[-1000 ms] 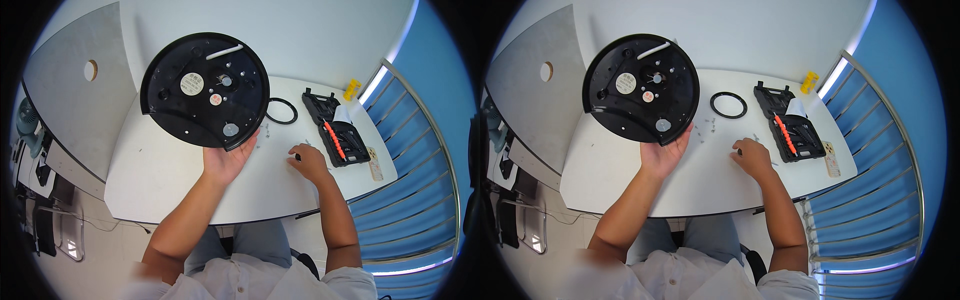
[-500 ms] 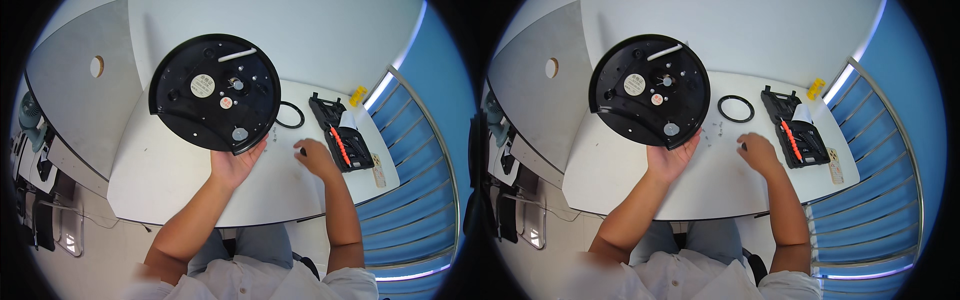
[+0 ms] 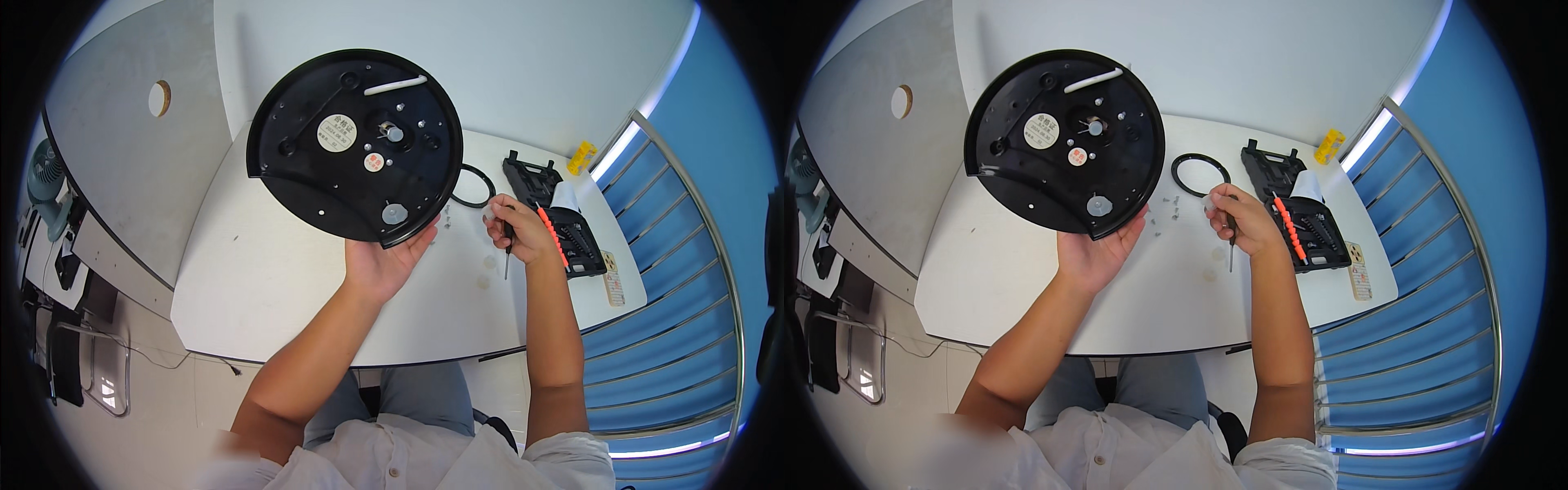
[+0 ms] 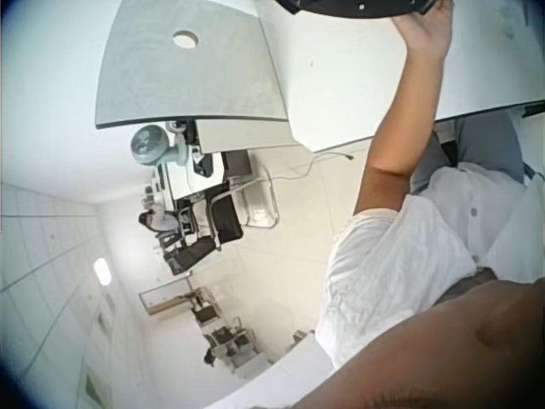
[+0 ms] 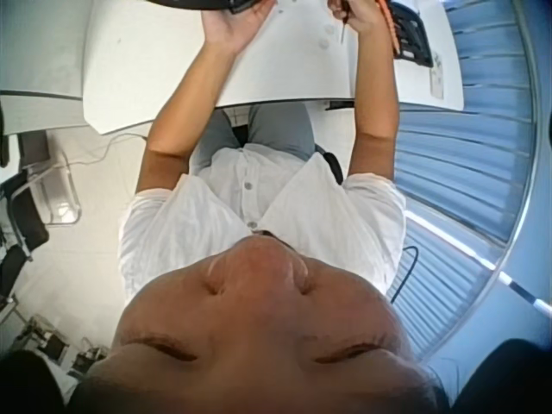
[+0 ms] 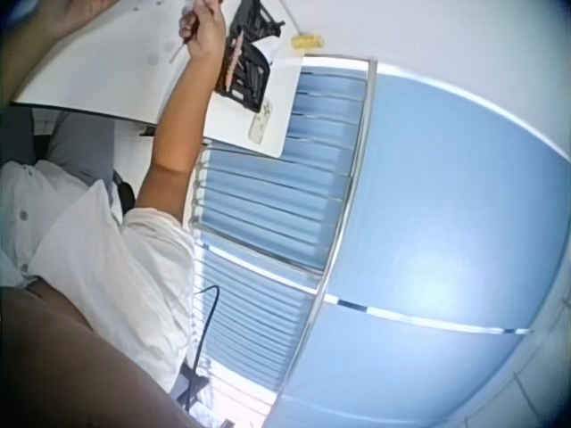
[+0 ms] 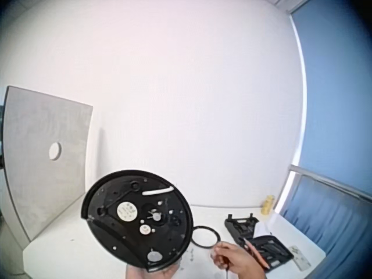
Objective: The person assembles a black circular electronic device on a white table. They place small components into the device, use a screwdriver to tighten screws, and attach a black ring around the edge. The person rotates the device to access different sides and continues securing parts.
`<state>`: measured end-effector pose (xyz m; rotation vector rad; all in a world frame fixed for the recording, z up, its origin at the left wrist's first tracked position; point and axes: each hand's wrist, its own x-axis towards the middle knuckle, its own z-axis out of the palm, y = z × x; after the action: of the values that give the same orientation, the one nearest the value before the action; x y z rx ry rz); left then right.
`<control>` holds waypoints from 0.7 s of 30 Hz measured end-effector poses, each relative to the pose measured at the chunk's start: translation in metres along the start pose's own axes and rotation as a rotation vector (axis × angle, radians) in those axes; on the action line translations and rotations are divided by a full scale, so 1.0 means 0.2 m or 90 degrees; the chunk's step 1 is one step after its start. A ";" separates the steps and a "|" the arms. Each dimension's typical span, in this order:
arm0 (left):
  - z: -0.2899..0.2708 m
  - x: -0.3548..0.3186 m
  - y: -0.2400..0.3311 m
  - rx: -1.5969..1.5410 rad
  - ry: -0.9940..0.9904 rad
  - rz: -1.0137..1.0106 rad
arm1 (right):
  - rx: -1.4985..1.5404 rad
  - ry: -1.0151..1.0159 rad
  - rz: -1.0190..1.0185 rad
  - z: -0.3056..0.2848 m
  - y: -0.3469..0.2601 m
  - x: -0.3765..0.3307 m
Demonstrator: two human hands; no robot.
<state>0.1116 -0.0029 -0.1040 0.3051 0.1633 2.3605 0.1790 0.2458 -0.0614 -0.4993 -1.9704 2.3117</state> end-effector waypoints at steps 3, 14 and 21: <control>0.00 0.00 0.00 0.003 0.009 -0.001 | -0.026 -0.036 -0.020 0.01 -0.01 -0.01; 0.00 0.00 0.00 0.001 -0.011 -0.008 | -0.150 0.076 -0.361 0.29 -0.13 -0.14; 0.00 0.01 0.00 0.002 -0.006 -0.014 | -0.422 0.214 -0.857 0.53 -0.21 -0.10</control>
<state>0.1102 -0.0028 -0.1041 0.3138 0.1655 2.3366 0.1602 0.1471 -0.0029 0.3571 -1.8601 0.7256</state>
